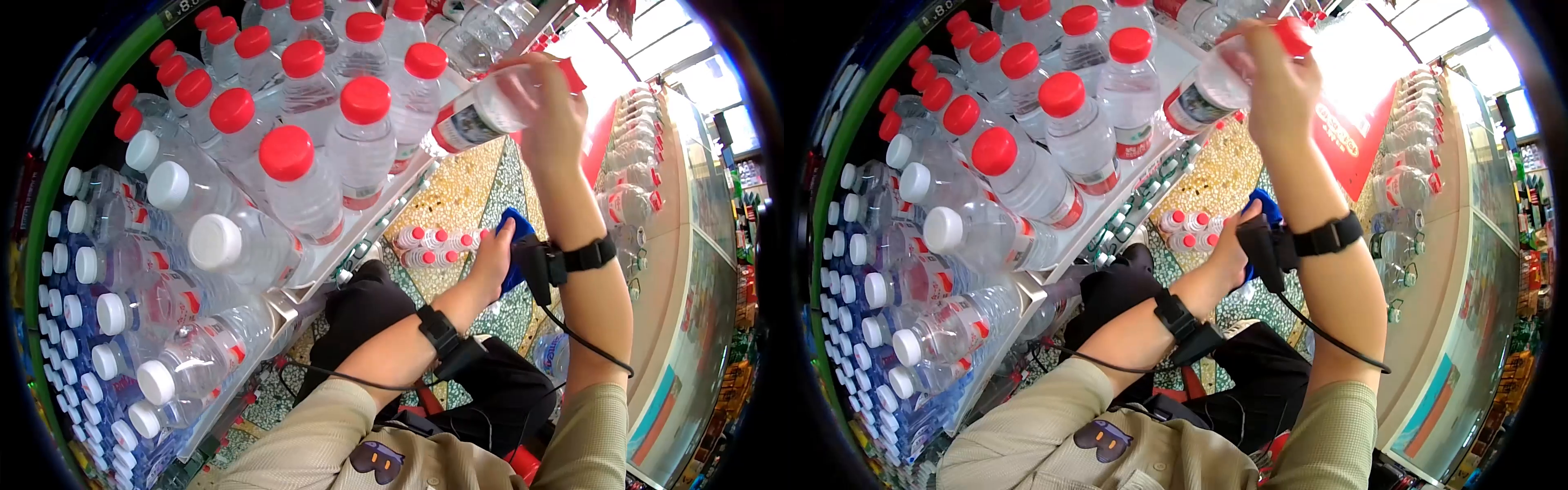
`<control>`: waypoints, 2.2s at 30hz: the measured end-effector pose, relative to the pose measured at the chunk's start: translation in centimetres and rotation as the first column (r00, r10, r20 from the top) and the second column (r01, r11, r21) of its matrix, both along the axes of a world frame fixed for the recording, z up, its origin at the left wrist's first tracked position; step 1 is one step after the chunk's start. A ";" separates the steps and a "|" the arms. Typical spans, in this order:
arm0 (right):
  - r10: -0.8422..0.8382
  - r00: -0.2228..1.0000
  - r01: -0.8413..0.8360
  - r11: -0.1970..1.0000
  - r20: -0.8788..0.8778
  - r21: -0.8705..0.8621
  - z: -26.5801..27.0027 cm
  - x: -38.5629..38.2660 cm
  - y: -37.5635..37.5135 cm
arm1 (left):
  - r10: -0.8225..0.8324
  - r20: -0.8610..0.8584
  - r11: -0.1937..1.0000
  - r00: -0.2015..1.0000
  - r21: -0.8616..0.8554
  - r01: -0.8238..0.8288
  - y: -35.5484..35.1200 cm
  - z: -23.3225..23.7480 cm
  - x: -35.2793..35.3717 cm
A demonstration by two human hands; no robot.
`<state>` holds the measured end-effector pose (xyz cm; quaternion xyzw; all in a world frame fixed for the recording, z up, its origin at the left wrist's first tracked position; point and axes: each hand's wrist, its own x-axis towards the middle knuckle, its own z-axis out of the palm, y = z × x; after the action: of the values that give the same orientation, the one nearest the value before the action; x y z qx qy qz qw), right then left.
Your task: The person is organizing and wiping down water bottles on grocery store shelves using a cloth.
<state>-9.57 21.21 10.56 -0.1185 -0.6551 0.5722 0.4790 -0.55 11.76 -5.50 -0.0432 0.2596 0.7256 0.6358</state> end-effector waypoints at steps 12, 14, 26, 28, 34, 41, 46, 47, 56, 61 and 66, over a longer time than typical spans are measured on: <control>0.099 0.954 -0.049 0.983 0.283 -0.178 -2.3 -6.7 0.1 | 0.060 -0.098 0.998 0.993 0.032 -0.058 -1.6 3.6 -2.6; 0.094 0.953 -0.073 0.994 0.287 -0.081 -2.7 -7.0 0.4 | 0.054 -0.119 0.998 0.991 0.023 -0.052 -1.4 3.2 -2.1; -0.177 0.904 0.205 0.978 0.388 -0.031 -0.3 10.8 1.6 | 0.141 0.281 0.990 0.949 -0.017 -0.142 -0.8 3.1 -4.9; -0.264 0.815 0.334 0.941 0.516 -0.047 -2.1 17.9 0.1 | 0.170 0.332 0.979 0.928 0.047 -0.196 -0.2 2.5 -5.0; -0.304 0.588 0.539 0.839 0.750 -0.082 -7.2 36.7 -10.9 | 0.021 0.181 0.904 0.983 0.417 -0.097 -1.1 2.4 -4.5; -0.506 0.290 0.455 0.820 0.813 0.348 -11.5 44.6 -19.5 | -0.019 -0.079 0.880 0.997 0.472 0.054 -4.8 2.2 -5.2; -0.637 0.090 0.331 0.744 0.766 0.580 -13.7 44.0 -21.3 | -0.108 -0.078 0.914 0.991 0.385 0.130 -10.6 4.8 -2.8; -0.636 0.062 0.335 0.739 0.769 0.584 -13.8 43.7 -21.3 | -0.155 -0.085 0.901 0.984 0.396 0.175 -11.2 4.8 -2.5; -0.398 -0.215 0.081 0.903 0.892 0.423 -13.9 42.2 -18.1 | -0.293 -0.058 0.860 0.954 0.421 0.290 -5.0 1.8 1.3; -0.383 -0.263 0.080 0.906 0.885 0.416 -15.3 42.5 -15.0 | -0.354 0.382 0.929 0.853 0.251 0.273 -0.4 -4.2 2.7; -0.217 -0.290 0.040 0.970 0.932 0.238 -15.2 41.4 -9.9 | -0.421 0.371 0.901 0.828 0.277 0.334 1.9 -3.3 1.9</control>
<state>31.86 11.29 -4.63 -0.5700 -0.7887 0.1571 -0.1685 1.32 13.65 -8.77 -0.0825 0.0450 0.5804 0.8089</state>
